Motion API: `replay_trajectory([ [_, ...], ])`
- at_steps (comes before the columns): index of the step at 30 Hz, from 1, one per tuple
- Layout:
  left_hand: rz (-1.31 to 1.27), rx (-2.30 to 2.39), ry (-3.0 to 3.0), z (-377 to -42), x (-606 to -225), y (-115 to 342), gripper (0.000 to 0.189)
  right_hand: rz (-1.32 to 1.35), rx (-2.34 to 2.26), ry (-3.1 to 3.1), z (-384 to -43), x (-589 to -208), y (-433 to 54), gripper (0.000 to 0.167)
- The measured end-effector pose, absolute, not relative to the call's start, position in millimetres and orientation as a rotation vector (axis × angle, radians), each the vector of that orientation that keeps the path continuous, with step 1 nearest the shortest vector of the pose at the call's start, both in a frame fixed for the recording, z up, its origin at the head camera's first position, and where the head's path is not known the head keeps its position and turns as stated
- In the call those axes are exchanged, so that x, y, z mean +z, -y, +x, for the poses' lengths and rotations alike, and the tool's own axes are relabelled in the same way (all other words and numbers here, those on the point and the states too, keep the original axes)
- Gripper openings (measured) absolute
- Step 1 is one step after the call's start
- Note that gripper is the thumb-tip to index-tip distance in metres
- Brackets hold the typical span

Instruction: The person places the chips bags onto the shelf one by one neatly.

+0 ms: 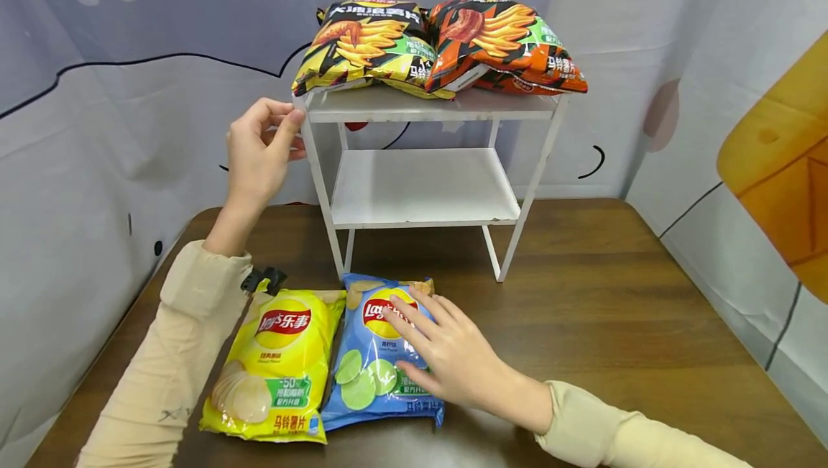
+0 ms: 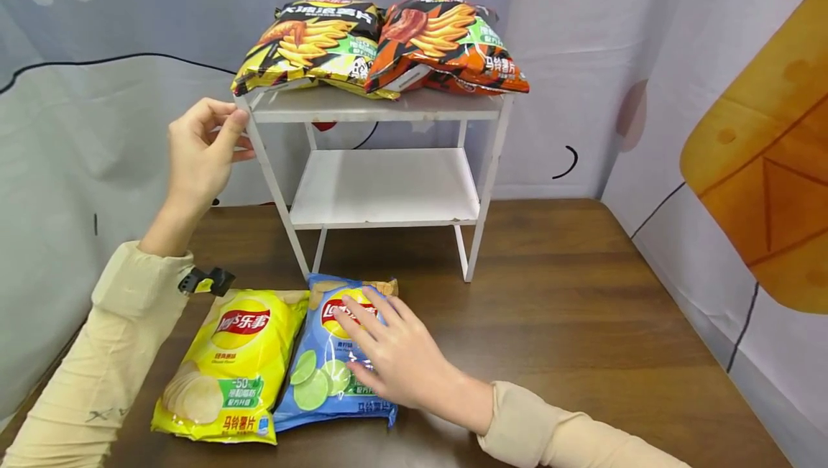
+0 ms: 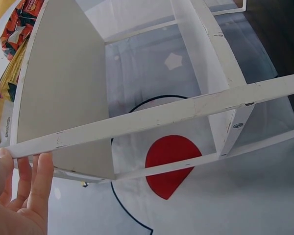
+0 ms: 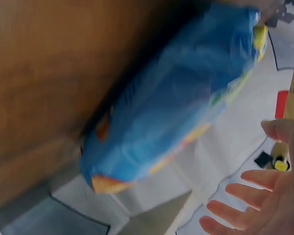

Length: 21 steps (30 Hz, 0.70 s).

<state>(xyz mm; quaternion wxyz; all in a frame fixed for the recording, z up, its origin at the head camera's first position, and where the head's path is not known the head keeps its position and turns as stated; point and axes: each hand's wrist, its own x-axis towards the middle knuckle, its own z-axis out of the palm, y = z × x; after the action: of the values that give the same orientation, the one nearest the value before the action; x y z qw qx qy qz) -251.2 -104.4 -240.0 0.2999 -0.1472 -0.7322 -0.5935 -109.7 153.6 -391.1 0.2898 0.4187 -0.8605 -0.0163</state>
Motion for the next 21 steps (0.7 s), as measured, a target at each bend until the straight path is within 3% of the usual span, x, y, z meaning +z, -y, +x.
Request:
replay_trajectory([
  [8, -0.394, -1.549, 1.953, -250.2, -240.5, 105.4, 0.029, 1.204, -0.083, 2.478, -97.2, -410.4, -148.7, 0.075],
  [21, -0.397, -1.556, 1.946, -250.7, -240.7, 104.8, 0.028, 1.321, -0.141, 2.571, -87.6, -423.2, -139.5, 0.079],
])
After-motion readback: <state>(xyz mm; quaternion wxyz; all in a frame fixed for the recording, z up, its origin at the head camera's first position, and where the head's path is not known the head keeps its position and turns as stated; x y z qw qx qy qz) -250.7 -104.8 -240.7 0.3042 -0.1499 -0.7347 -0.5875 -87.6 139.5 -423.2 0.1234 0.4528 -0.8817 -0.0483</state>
